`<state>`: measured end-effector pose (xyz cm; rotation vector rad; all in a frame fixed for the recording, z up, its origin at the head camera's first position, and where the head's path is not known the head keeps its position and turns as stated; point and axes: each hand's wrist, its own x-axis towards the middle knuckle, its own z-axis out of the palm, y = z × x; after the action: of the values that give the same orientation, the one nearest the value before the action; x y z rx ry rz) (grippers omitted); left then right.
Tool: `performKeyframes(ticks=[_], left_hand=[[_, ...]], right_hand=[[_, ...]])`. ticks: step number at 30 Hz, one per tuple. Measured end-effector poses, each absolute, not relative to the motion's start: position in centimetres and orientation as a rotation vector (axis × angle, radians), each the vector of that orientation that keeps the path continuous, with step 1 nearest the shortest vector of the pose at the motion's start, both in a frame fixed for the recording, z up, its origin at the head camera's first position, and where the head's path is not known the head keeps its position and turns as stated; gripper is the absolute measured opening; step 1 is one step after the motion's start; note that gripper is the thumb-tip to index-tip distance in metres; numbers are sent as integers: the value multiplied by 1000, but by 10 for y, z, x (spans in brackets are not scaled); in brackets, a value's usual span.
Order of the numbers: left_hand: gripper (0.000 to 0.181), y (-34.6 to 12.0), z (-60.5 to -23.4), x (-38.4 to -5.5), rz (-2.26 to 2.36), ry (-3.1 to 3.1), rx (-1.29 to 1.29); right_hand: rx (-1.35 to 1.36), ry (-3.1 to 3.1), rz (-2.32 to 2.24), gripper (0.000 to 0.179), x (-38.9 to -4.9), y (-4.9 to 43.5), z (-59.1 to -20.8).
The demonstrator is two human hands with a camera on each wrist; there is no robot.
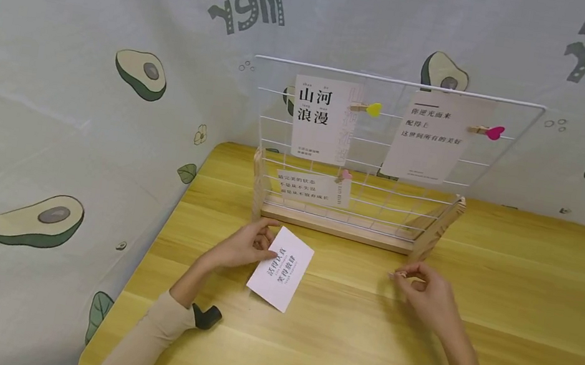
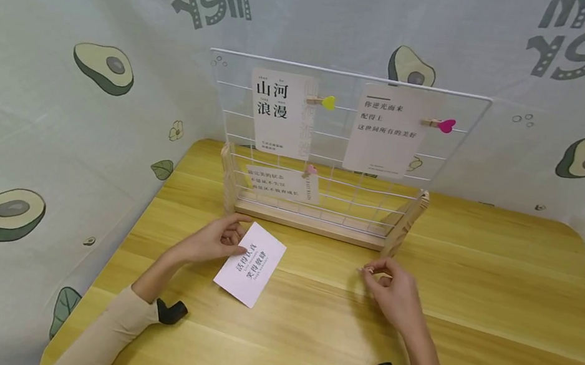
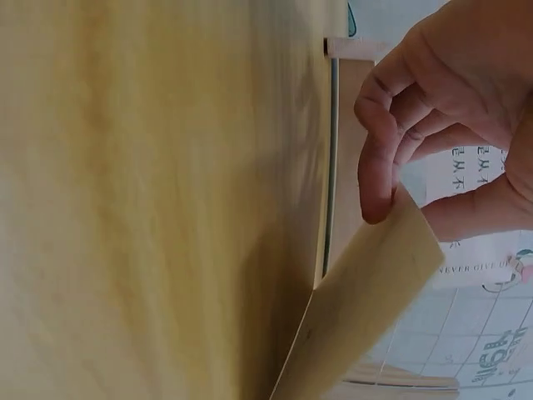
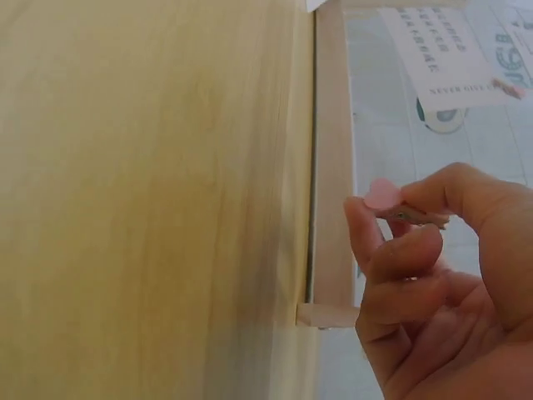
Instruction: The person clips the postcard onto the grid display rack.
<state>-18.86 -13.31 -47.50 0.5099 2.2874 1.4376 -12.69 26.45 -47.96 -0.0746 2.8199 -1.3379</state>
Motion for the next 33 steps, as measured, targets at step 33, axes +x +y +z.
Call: performKeyframes(ticks=[33], left_hand=[[9,-32,-418,-198,824,3089,1154]], right_hand=[[-148,2903,-1314,20,-121,267,-487]])
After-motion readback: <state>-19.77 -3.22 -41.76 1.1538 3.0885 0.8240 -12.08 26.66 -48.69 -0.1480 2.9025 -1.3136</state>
